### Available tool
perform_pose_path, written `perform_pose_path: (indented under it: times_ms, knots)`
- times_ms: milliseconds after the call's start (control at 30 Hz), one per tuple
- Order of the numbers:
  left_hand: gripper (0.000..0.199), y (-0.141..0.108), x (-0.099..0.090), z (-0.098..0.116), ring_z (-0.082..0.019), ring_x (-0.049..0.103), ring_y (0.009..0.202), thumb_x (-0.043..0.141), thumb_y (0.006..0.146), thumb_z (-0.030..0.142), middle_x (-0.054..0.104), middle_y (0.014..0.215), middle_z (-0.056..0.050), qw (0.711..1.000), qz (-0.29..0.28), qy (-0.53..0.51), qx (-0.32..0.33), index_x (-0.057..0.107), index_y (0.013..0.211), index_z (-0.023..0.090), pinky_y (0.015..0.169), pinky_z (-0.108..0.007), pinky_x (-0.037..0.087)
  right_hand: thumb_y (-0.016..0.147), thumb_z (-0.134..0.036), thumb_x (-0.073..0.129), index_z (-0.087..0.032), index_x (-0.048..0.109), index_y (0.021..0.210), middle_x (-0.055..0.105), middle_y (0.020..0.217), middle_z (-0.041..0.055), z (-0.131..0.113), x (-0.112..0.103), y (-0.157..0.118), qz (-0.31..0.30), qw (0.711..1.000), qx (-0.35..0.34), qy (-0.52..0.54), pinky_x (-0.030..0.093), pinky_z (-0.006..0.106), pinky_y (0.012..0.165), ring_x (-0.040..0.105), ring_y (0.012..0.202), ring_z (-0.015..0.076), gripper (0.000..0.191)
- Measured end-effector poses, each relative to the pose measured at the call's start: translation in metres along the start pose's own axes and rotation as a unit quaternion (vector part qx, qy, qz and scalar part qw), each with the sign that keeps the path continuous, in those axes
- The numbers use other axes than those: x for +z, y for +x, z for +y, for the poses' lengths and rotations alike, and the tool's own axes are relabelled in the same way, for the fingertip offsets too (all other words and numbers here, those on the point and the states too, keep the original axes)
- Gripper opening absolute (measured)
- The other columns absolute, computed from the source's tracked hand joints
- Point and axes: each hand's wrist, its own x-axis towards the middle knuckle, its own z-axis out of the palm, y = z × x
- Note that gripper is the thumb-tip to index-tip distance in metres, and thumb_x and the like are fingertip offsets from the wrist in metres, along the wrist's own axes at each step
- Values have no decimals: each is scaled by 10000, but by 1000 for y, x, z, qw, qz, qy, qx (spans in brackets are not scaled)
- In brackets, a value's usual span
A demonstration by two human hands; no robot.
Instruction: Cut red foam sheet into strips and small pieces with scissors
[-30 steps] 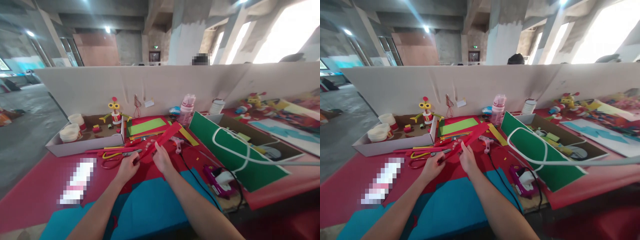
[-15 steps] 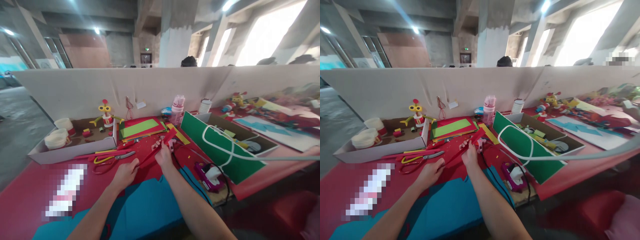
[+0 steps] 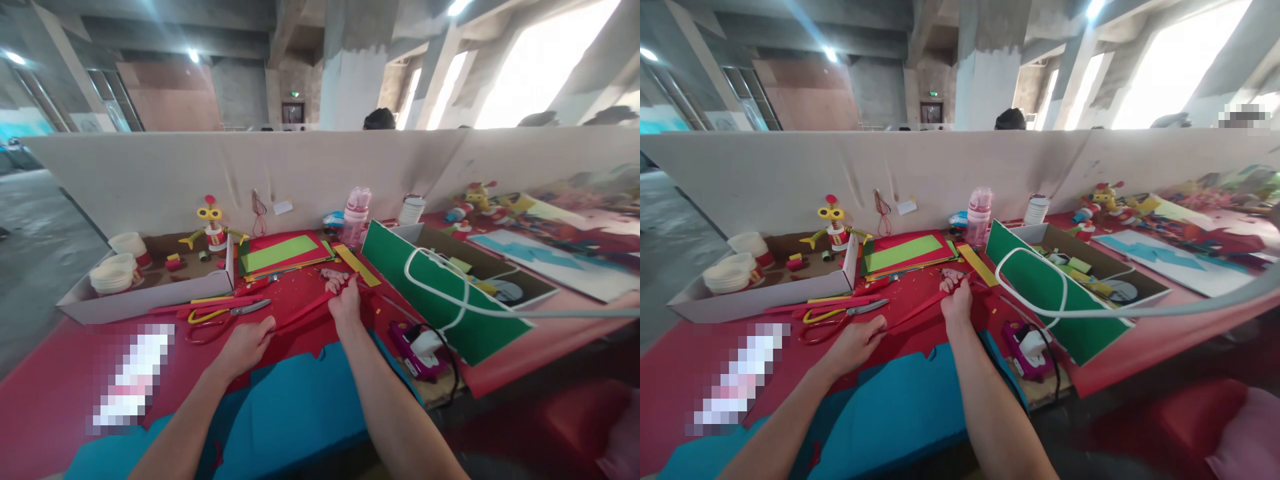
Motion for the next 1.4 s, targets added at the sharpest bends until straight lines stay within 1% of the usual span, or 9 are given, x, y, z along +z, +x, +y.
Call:
perform_pose_path:
  times_ms: [133,267,567,767,900,1067,1167,1300,1400]
  knots:
    - [115,-1,4,-3,-197,608,682,357,921,264,627,731,-33,999,8,38,3,457,886,218,560,-261,290,912,-568,429,-209,304,634,233,541,-89,-2,-5,3,-10,996,-47,-69,244,174,351,196,404,54,471]
    - [110,0,5,-4,-197,608,680,374,910,251,628,726,-40,998,4,68,-1,476,921,212,559,-266,291,846,-394,643,-211,326,646,205,511,-110,-2,-8,6,-5,993,-59,-99,238,171,345,175,404,50,418]
    - [148,-1,7,-7,-208,607,682,354,916,240,627,728,-53,994,-4,105,7,485,975,205,557,-268,289,978,-255,370,-209,425,748,313,560,-82,-18,-15,12,18,1000,-18,-14,213,159,323,200,384,57,241]
    - [202,-1,1,-5,-197,614,738,342,931,266,643,779,-54,1000,10,16,9,526,991,207,610,-262,337,974,-206,341,-206,476,777,252,519,-99,-22,-22,17,8,1000,-24,-17,192,167,326,155,361,63,239]
    - [198,-6,-13,-15,-160,565,636,441,890,313,615,676,-22,994,31,-104,-26,571,790,202,592,-256,341,942,-135,374,-205,499,783,311,523,-95,-25,-25,22,12,999,-34,23,261,153,352,228,358,50,214]
    - [265,-14,-32,-29,-106,401,408,575,814,429,475,423,45,897,71,-403,-166,565,782,166,475,-231,282,952,-283,398,-224,569,867,595,763,-17,-16,-17,20,50,998,-36,25,524,225,672,593,672,78,200]
    - [258,-15,-34,-25,-75,364,378,621,782,397,482,418,43,820,110,-533,-178,571,799,145,436,-208,227,896,-334,523,-223,626,946,657,947,15,8,-1,0,-50,998,26,-37,504,278,840,624,869,108,160]
    - [215,-10,-23,-19,-64,365,361,648,771,341,478,410,44,767,94,-616,-153,576,812,143,415,-199,228,787,-385,684,-166,686,977,672,866,45,47,18,-47,-247,925,225,-182,488,277,735,603,726,120,290]
    - [213,-6,-14,-18,-63,362,354,653,775,337,487,411,44,762,84,-625,-150,573,830,148,399,-193,221,699,-387,768,-165,704,945,646,776,8,68,23,-73,-277,897,266,-218,437,218,598,531,605,73,337]
